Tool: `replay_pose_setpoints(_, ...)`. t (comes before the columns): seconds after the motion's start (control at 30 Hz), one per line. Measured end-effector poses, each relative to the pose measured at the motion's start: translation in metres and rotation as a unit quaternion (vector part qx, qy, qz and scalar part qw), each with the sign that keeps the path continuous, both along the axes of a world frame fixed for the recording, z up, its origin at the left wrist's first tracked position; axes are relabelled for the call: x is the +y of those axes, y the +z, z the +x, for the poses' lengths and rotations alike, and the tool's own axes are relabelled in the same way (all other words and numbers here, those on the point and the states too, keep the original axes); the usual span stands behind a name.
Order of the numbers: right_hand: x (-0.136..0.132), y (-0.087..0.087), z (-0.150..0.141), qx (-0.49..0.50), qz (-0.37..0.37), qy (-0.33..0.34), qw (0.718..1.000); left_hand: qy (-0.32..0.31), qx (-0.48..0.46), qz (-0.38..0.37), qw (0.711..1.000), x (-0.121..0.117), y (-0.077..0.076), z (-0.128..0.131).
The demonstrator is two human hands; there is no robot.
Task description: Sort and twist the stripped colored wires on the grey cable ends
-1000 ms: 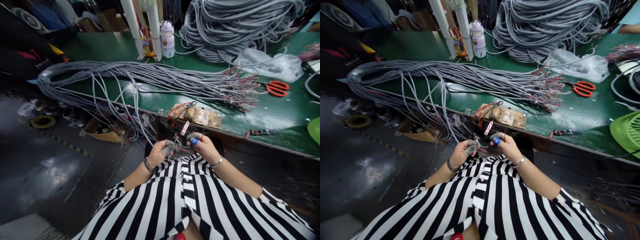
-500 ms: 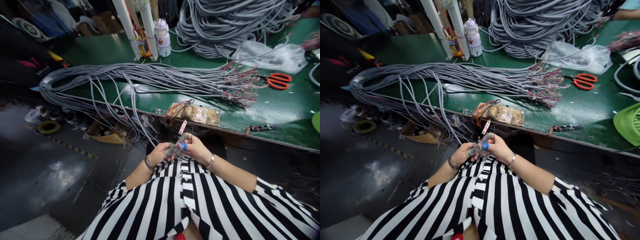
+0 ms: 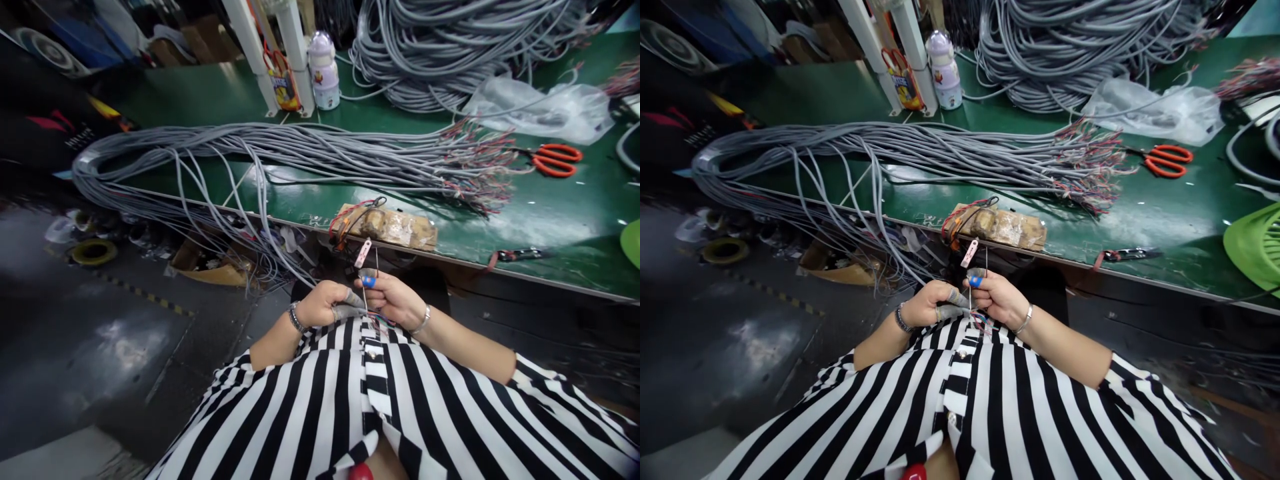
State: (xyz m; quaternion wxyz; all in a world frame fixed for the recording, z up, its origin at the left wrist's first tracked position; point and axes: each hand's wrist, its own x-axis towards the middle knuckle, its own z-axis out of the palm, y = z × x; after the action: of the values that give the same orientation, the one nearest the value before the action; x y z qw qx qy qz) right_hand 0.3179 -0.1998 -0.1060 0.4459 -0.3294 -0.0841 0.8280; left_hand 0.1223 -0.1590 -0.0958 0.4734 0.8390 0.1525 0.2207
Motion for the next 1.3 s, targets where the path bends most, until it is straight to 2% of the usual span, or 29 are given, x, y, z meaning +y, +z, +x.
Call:
replay_pose_setpoints(0.1, 0.003, -0.001, 0.001, 0.002, 0.001, -0.024, 1.0, 0.045, -0.017, -0.002, 0.999, -0.003, -0.004, 0.0)
replay_pose_setpoints(0.2, 0.006, -0.002, 0.001, -0.002, 0.007, -0.036, 0.999, 0.106, -0.036, -0.056, 0.992, -0.009, -0.01, -0.003)
replay_pose_setpoints(0.3, 0.008, -0.004, -0.001, -0.009, 0.012, -0.041, 0.999, 0.127, -0.041, -0.107, 0.985, -0.014, -0.017, -0.006)
replay_pose_setpoints(0.37, 0.008, -0.006, -0.003, -0.015, 0.016, -0.039, 0.999, 0.109, -0.03, -0.104, 0.988, -0.014, -0.02, -0.007)
replay_pose_setpoints(0.47, 0.008, -0.007, -0.004, -0.035, 0.017, -0.045, 0.998, 0.051, -0.015, -0.062, 0.997, -0.01, -0.019, -0.009)
replay_pose_setpoints(0.63, 0.009, -0.006, -0.004, -0.035, 0.013, -0.048, 0.998, -0.042, -0.043, -0.031, 0.998, -0.003, -0.009, -0.01)
replay_pose_setpoints(0.73, 0.008, -0.005, -0.004, -0.039, 0.021, -0.041, 0.998, -0.069, -0.035, -0.03, 0.997, -0.002, -0.004, -0.009)
replay_pose_setpoints(0.87, 0.006, -0.006, -0.004, -0.043, 0.023, -0.036, 0.998, -0.019, -0.049, -0.05, 0.997, -0.008, -0.005, -0.012)
replay_pose_setpoints(1.0, 0.005, -0.007, -0.004, -0.051, 0.028, -0.038, 0.998, 0.107, -0.034, -0.178, 0.978, -0.017, -0.01, -0.016)
replay_pose_setpoints(1.1, 0.005, -0.007, -0.004, -0.048, 0.037, -0.045, 0.997, 0.139, 0.008, -0.237, 0.962, -0.019, -0.01, -0.018)
replay_pose_setpoints(1.2, 0.005, -0.007, -0.006, -0.064, 0.034, -0.056, 0.996, 0.118, 0.051, -0.203, 0.971, -0.017, -0.008, -0.019)
replay_pose_setpoints(1.3, 0.004, -0.006, -0.007, -0.098, 0.028, -0.042, 0.994, 0.122, 0.024, -0.126, 0.984, -0.017, -0.008, -0.022)
